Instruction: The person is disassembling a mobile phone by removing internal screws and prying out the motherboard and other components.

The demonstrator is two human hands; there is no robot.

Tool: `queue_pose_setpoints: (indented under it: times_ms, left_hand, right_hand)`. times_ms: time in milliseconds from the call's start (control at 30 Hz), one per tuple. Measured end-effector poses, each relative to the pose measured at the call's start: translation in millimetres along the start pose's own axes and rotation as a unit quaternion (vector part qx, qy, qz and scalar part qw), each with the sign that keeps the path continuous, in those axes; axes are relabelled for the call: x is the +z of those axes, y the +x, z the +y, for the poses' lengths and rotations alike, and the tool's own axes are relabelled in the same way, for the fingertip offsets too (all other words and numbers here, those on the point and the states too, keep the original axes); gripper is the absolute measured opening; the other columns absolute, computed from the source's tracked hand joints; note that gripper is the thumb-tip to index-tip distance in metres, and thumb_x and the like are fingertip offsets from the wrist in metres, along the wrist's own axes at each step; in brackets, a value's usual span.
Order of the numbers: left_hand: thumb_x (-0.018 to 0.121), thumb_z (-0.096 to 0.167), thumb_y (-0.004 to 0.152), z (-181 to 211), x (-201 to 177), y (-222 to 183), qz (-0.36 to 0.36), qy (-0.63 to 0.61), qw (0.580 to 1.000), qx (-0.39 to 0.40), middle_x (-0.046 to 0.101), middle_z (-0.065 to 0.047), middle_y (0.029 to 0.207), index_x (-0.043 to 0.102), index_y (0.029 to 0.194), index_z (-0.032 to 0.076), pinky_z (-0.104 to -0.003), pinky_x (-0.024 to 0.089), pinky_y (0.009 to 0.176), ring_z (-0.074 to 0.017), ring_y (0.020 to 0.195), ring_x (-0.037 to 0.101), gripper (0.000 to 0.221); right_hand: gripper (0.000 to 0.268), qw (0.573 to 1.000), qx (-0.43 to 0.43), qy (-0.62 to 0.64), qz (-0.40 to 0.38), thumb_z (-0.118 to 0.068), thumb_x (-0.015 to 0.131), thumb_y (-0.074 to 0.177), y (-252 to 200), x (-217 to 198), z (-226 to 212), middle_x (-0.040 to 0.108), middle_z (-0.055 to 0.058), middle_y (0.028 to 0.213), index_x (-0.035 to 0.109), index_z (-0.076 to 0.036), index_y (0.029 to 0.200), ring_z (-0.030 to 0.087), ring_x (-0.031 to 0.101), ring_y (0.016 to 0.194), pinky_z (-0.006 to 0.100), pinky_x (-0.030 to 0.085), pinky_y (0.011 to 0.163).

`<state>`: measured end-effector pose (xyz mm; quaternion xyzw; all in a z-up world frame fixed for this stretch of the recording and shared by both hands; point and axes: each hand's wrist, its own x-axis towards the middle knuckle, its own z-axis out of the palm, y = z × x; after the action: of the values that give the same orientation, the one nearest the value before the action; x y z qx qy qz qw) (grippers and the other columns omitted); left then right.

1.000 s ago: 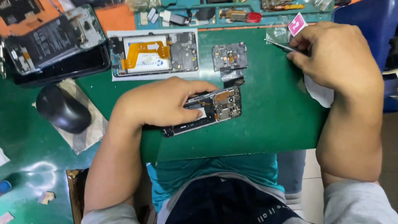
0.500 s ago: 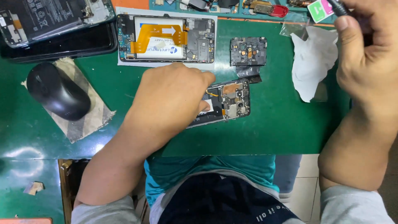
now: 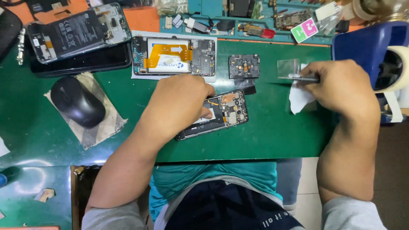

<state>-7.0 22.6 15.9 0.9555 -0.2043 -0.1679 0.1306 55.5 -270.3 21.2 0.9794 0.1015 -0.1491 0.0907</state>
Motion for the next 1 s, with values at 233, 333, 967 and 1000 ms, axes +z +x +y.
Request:
queue_pose_setpoints:
  times_ms: [233,333,967,1000]
  left_hand:
    - [0.072,0.035,0.064,4,4,-7,0.004,-0.011,1.0,0.008,0.059,-0.009,0.084,0.063,0.092,0.014,-0.05,0.048,0.052,-0.0346,0.08,0.057,0.036]
    - [0.068,0.029,0.069,8,13,-19,0.035,-0.035,0.999,-0.013,0.056,-0.009,0.085,0.06,0.096,0.011,-0.051,0.048,0.047,-0.0354,0.078,0.056,0.034]
    - [0.057,0.047,0.079,11,61,-58,0.278,-0.088,0.956,0.025,0.049,-0.008,0.119,0.042,0.124,0.006,-0.044,0.024,0.1,-0.0246,0.11,0.043,0.062]
    - [0.057,0.047,0.079,10,62,-58,0.276,-0.083,0.957,0.024,0.049,-0.008,0.119,0.043,0.124,0.007,-0.044,0.024,0.099,-0.0244,0.109,0.044,0.062]
  right_hand:
    - [0.039,0.992,0.043,-0.007,0.12,-0.029,0.058,0.073,-64,14,9,0.063,0.013,0.098,0.061,-0.021,0.111,0.036,0.058,0.083,0.046,0.045,0.062]
    - [0.048,0.974,0.021,0.201,0.104,-0.015,0.059,0.079,-93,1,-4,0.049,0.013,0.081,0.043,0.001,0.122,0.028,0.049,0.066,0.039,0.037,0.065]
    - [0.016,0.789,-0.263,0.457,0.315,0.01,0.042,0.095,-73,31,-69,0.045,0.027,0.097,0.033,0.002,0.105,0.036,0.054,0.083,0.044,0.05,0.076]
    - [0.025,0.724,-0.276,0.519,0.361,0.012,0.039,0.094,-68,41,-69,0.04,0.027,0.091,0.025,-0.003,0.108,0.04,0.053,0.081,0.053,0.052,0.076]
